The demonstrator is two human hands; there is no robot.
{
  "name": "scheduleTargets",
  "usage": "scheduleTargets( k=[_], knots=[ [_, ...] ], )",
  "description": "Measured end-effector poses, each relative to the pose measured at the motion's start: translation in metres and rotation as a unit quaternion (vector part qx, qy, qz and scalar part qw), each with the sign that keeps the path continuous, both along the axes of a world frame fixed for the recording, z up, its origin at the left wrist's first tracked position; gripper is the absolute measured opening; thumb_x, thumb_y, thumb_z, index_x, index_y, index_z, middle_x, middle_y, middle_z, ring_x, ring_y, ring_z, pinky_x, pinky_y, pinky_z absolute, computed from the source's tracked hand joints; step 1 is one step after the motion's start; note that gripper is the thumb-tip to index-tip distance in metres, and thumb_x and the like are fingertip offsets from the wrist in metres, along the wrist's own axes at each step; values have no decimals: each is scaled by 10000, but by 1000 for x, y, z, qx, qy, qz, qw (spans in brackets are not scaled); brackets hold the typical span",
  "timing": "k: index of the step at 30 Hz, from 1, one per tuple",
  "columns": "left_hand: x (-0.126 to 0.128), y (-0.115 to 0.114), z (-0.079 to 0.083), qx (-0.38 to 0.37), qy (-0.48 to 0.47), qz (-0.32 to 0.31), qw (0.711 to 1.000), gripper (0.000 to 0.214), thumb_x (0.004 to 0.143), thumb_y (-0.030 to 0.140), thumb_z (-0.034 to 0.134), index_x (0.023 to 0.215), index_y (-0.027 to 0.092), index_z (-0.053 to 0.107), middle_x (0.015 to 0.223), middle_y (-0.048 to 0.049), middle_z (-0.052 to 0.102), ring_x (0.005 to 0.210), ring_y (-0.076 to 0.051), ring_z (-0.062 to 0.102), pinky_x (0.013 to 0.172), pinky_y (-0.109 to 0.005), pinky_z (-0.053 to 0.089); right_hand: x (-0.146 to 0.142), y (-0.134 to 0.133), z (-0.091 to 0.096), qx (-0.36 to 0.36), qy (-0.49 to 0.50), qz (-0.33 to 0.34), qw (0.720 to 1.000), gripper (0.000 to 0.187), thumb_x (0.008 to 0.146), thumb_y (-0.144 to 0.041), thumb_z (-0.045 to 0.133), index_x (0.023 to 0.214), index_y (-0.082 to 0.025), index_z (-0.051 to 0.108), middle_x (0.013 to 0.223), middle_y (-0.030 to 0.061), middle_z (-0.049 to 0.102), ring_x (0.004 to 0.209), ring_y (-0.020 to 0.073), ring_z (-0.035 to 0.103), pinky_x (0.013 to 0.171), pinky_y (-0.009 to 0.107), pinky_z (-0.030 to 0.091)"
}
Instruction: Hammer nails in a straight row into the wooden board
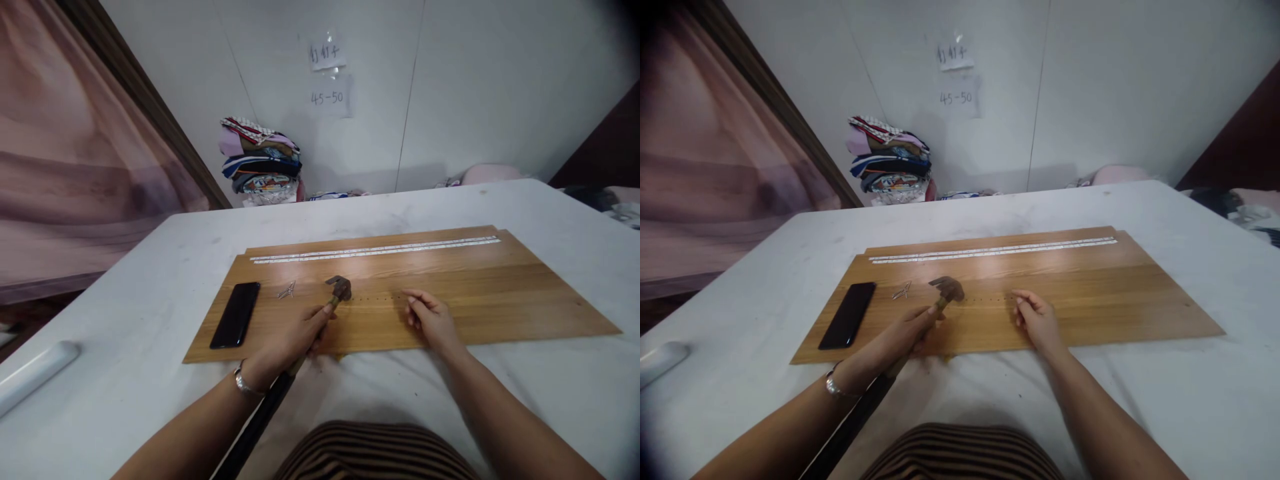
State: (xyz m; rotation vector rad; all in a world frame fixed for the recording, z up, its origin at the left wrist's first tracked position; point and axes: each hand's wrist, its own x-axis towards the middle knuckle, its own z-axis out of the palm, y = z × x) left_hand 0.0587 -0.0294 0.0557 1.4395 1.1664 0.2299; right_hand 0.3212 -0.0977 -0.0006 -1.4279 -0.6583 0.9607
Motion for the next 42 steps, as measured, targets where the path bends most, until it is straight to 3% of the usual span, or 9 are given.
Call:
scheduleTargets(
  k=[14,25,31,42],
  knots=[
    [-3,3,-11,-3,6,10,1000,660,838,714,384,1037,119,589,576,45,440,446,-85,384,419,-219,300,1,-1,-4,4,-8,-1,1000,398,641,-484,696,883,-169,690,523,-36,560,397,89,457,379,203,309],
    [0,3,0,-10,-14,9,1000,640,832,716,387,1013,129,568,604,56,421,454,-73,357,410,-213,300,1,-1,0,-3,-5,4,1000,392,631,-474,692,879,-170,683,526,-36,561,397,86,450,380,202,300],
    [1,0,0,6,10,-10,1000,644,848,707,360,1006,122,578,579,49,418,469,-85,371,419,-217,305,1,-2,-2,-3,-7,4,1000,398,643,-483,696,888,-169,691,521,-34,559,403,89,447,382,202,303],
    [0,2,0,-14,-14,10,1000,627,836,708,395,1011,130,563,608,56,422,455,-75,367,407,-212,313,1,-2,-3,1,-16,7,1000,393,653,-479,694,893,-168,700,528,-33,563,401,87,450,380,198,304]
  ],
)
